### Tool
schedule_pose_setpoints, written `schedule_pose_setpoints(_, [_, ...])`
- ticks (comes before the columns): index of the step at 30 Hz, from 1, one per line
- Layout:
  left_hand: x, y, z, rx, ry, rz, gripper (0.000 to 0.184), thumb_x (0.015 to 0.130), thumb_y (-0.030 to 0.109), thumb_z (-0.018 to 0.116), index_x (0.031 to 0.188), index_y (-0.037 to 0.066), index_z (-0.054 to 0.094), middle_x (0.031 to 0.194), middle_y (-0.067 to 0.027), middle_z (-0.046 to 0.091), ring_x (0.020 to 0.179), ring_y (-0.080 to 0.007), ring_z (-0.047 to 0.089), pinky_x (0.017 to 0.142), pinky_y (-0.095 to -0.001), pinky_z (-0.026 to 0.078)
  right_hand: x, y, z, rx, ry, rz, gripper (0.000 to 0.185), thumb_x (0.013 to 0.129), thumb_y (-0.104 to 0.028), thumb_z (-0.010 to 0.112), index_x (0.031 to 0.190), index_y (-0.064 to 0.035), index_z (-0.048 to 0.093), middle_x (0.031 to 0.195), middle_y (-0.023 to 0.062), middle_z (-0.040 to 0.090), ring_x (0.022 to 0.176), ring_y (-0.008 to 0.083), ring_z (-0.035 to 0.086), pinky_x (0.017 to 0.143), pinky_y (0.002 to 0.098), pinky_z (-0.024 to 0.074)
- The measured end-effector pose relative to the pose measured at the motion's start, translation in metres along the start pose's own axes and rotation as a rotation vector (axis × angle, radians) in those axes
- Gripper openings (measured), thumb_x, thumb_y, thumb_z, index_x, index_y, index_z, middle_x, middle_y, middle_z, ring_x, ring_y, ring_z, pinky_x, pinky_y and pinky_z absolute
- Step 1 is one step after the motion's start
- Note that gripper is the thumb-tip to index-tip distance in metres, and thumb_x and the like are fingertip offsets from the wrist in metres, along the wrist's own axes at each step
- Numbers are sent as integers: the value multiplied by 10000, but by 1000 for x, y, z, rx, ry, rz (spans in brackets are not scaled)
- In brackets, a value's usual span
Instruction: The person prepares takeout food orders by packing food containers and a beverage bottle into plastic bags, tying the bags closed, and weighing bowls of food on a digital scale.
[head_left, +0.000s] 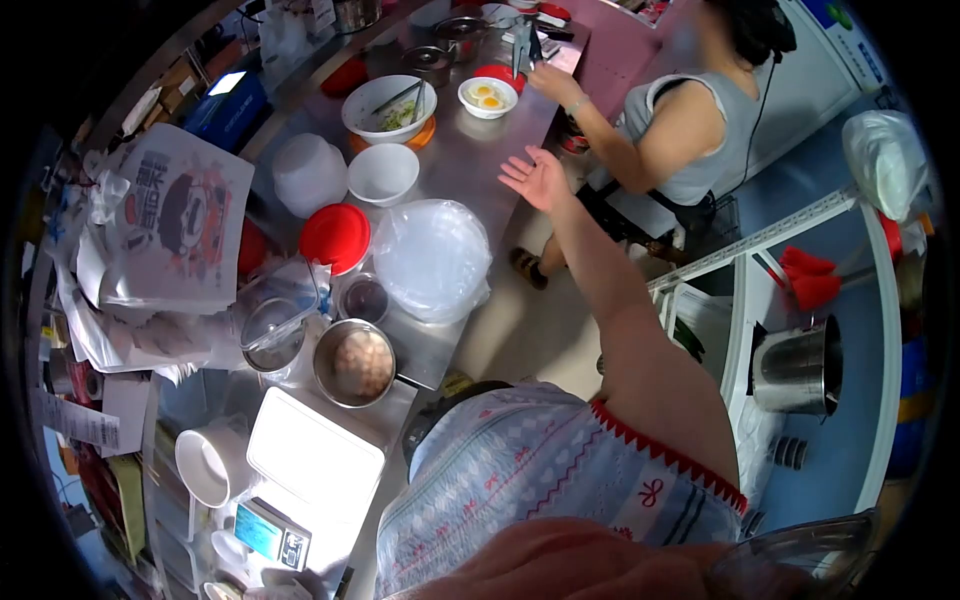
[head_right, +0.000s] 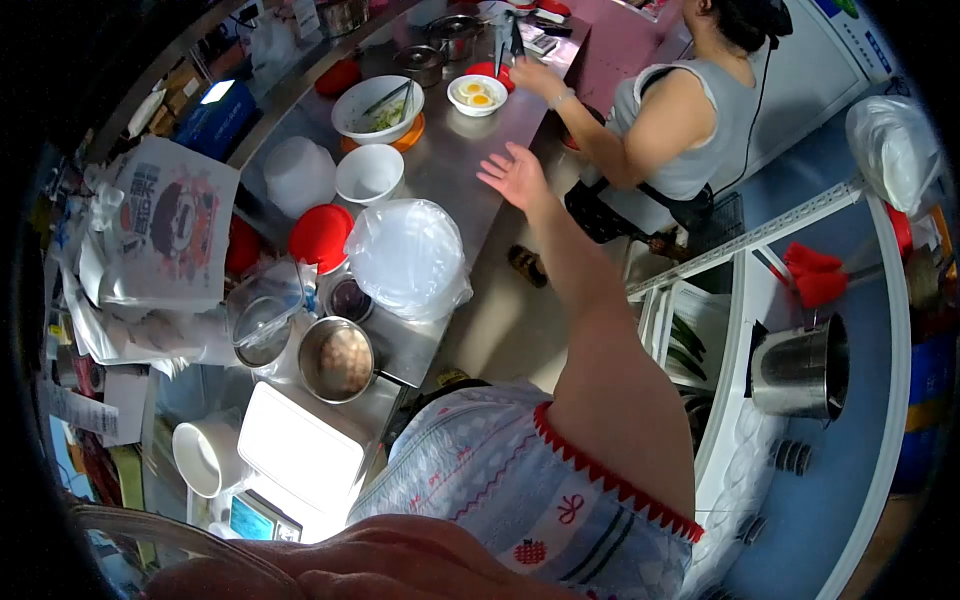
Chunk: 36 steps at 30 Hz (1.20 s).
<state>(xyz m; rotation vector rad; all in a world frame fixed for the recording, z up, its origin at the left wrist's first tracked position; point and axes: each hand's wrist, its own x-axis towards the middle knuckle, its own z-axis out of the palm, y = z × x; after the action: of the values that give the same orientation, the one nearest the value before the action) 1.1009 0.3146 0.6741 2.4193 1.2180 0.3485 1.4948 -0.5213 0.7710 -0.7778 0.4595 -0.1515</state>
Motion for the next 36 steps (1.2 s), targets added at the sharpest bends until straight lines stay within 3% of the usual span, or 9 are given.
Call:
schedule_pose_setpoints(5, [2, 0, -5, 20, -2, -3, 260, 867, 216, 552, 1000, 24, 665, 905, -181, 664, 825, -317, 629, 736, -389, 503, -29, 32, 52, 703, -283, -29, 364, 871, -309, 517, 1157, -105, 422, 1437, 263, 190, 1334, 487, 183, 1066, 670, 152])
schedule_pose_setpoints(11, [2, 3, -2, 9, 8, -37, 258, 866, 220, 547, 990, 30, 670, 896, -183, 665, 819, -325, 631, 731, -394, 503, -23, 20, 120, 931, -264, -129, 942, 789, -513, 646, 1447, -200, 49, 1478, 211, 110, 1321, 478, 230, 1054, 672, 200])
schedule_pose_setpoints(20, [8, -10, -20, 2, 29, -49, 255, 864, 225, 540, 975, 39, 676, 882, -186, 666, 811, -337, 634, 724, -402, 504, -65, -45, 239, 1583, -264, 73, 782, 715, -420, 717, 1277, 33, 417, 1256, 217, 492, 1184, 367, 480, 1022, 506, 399])
schedule_pose_setpoints(27, [42, -38, -64, 91, 82, -22, 255, 863, 230, 535, 962, 46, 681, 872, -188, 666, 804, -347, 636, 718, -408, 505, -126, -23, 268, 1283, -345, -396, 511, 929, -369, 525, 1153, 89, 500, 1110, 211, 593, 1033, 287, 593, 926, 422, 512])
schedule_pose_setpoints(30, [77, -108, -118, 212, 116, -29, 255, 863, 232, 532, 957, 49, 683, 867, -189, 666, 801, -351, 636, 715, -411, 505, -186, 11, 272, 1298, -334, -153, 227, 900, -108, 461, 1051, 51, 518, 962, 175, 597, 909, 252, 621, 817, 371, 562])
schedule_pose_setpoints(32, [80, -190, -160, 335, 109, -76, 255, 863, 233, 531, 954, 51, 684, 864, -189, 667, 799, -354, 637, 714, -413, 505, -233, 51, 259, 1186, -495, -73, 286, 816, -138, 610, 1044, 20, 543, 964, 132, 613, 880, 239, 616, 818, 352, 554])
schedule_pose_setpoints(33, [62, -237, -187, 427, 100, -134, 255, 862, 233, 530, 952, 52, 685, 863, -190, 667, 798, -355, 637, 713, -414, 505, -259, 70, 247, 1310, -557, 274, 352, 749, -185, 694, 1009, 14, 564, 960, 113, 618, 886, 218, 615, 835, 345, 536])
schedule_pose_setpoints(34, [58, -261, -204, 507, 70, -153, 255, 862, 234, 529, 950, 53, 686, 861, -190, 667, 797, -357, 638, 712, -415, 505, -258, 89, 215, 1014, -725, 88, 373, 716, -170, 715, 997, 22, 563, 952, 113, 617, 905, 221, 609, 858, 351, 514])
schedule_pose_setpoints(36, [30, -304, -239, 591, 3, -203, 255, 862, 235, 527, 947, 55, 687, 858, -191, 667, 795, -359, 638, 711, -416, 505, -345, 132, 227, 1004, -734, 296, 386, 727, -57, 655, 1093, -25, 537, 1006, 96, 604, 988, 214, 582, 916, 342, 480])
